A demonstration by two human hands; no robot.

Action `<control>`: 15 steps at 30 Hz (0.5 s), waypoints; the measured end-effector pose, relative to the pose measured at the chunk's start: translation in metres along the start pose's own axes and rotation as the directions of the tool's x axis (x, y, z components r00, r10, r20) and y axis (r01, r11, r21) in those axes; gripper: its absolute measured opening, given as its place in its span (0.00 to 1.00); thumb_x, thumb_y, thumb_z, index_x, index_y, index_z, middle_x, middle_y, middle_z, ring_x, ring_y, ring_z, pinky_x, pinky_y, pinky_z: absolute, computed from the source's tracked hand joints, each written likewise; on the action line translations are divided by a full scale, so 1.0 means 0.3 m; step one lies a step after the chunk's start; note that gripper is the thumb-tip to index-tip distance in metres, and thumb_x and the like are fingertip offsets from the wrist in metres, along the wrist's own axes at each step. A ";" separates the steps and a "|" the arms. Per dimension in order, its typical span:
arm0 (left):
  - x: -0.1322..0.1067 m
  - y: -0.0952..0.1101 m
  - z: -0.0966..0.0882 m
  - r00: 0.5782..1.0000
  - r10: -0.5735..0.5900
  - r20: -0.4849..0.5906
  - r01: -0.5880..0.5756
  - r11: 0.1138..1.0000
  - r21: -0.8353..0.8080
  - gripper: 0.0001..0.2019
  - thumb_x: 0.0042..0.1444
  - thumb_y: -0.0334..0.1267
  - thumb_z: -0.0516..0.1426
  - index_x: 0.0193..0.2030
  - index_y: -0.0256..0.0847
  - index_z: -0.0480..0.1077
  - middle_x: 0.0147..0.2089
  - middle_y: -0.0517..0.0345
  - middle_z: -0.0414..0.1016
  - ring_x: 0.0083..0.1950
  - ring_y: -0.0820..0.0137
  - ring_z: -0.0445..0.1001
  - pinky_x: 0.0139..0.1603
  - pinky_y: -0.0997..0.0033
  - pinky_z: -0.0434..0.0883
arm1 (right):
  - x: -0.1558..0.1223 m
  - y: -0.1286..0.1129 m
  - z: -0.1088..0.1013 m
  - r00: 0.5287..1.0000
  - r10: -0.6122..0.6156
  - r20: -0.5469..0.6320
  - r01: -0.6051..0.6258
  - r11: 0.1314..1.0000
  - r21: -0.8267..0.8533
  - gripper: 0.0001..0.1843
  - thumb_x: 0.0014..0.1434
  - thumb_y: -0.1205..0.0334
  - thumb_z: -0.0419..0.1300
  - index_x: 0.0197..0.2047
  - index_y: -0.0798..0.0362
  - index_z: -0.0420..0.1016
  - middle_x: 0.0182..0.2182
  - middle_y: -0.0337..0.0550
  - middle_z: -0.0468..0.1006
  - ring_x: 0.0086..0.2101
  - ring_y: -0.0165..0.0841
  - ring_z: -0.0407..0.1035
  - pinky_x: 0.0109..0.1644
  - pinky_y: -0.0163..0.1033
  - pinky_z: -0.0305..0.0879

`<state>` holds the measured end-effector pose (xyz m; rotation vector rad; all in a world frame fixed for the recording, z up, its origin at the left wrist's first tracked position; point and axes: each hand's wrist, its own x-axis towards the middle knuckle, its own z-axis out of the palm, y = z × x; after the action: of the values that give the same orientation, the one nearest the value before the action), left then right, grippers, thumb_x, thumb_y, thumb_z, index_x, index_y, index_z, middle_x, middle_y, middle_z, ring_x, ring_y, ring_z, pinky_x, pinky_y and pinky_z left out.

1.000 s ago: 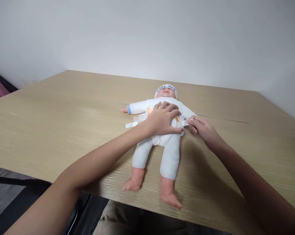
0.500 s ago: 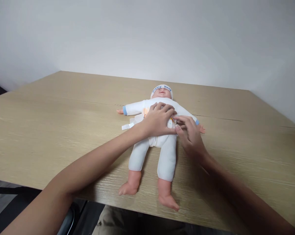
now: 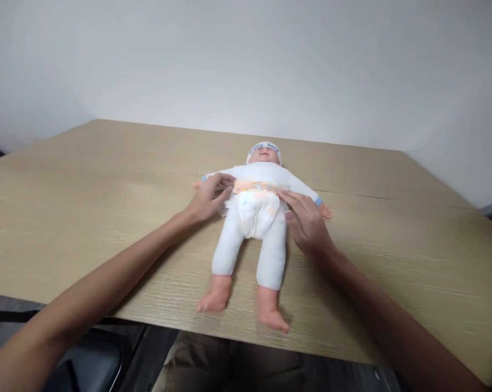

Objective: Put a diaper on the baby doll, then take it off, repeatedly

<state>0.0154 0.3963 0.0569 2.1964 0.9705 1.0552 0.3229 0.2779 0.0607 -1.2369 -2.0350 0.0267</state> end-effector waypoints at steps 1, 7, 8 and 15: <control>-0.020 -0.031 -0.016 0.999 -0.049 0.015 0.049 0.999 -0.009 0.22 0.75 0.55 0.55 0.62 0.41 0.74 0.64 0.44 0.82 0.61 0.56 0.79 0.69 0.53 0.73 | 0.010 -0.011 -0.004 1.000 0.012 -0.029 -0.012 1.000 -0.014 0.26 0.81 0.50 0.48 0.73 0.47 0.74 0.68 0.53 0.80 0.68 0.50 0.71 0.75 0.62 0.65; -0.042 -0.079 -0.009 0.982 -0.145 0.118 0.166 0.966 -0.199 0.23 0.75 0.57 0.55 0.60 0.40 0.76 0.64 0.43 0.82 0.65 0.54 0.78 0.68 0.53 0.73 | 0.152 -0.103 0.008 0.989 0.062 -0.137 -0.076 0.992 -0.104 0.18 0.78 0.52 0.53 0.61 0.46 0.80 0.54 0.53 0.84 0.54 0.51 0.76 0.65 0.59 0.69; -0.032 -0.076 0.007 0.980 -0.157 0.122 0.182 0.956 -0.229 0.23 0.74 0.57 0.55 0.58 0.40 0.76 0.62 0.43 0.83 0.63 0.55 0.78 0.67 0.54 0.74 | 0.186 -0.119 0.017 0.992 0.063 -0.111 -0.074 0.992 -0.100 0.17 0.78 0.52 0.54 0.60 0.46 0.79 0.51 0.52 0.83 0.52 0.50 0.76 0.63 0.58 0.70; 0.009 -0.105 0.078 0.983 -0.157 0.091 0.175 0.955 -0.242 0.16 0.69 0.51 0.59 0.48 0.39 0.75 0.46 0.52 0.81 0.43 0.66 0.76 0.49 0.64 0.75 | 0.357 -0.183 0.094 0.977 0.080 0.197 -0.051 0.987 -0.150 0.18 0.76 0.53 0.56 0.63 0.49 0.77 0.53 0.51 0.84 0.51 0.48 0.77 0.56 0.51 0.69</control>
<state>0.0237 0.4144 0.0231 1.9005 0.9194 0.9581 0.2367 0.3411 0.1229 -1.4419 -2.2019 0.0394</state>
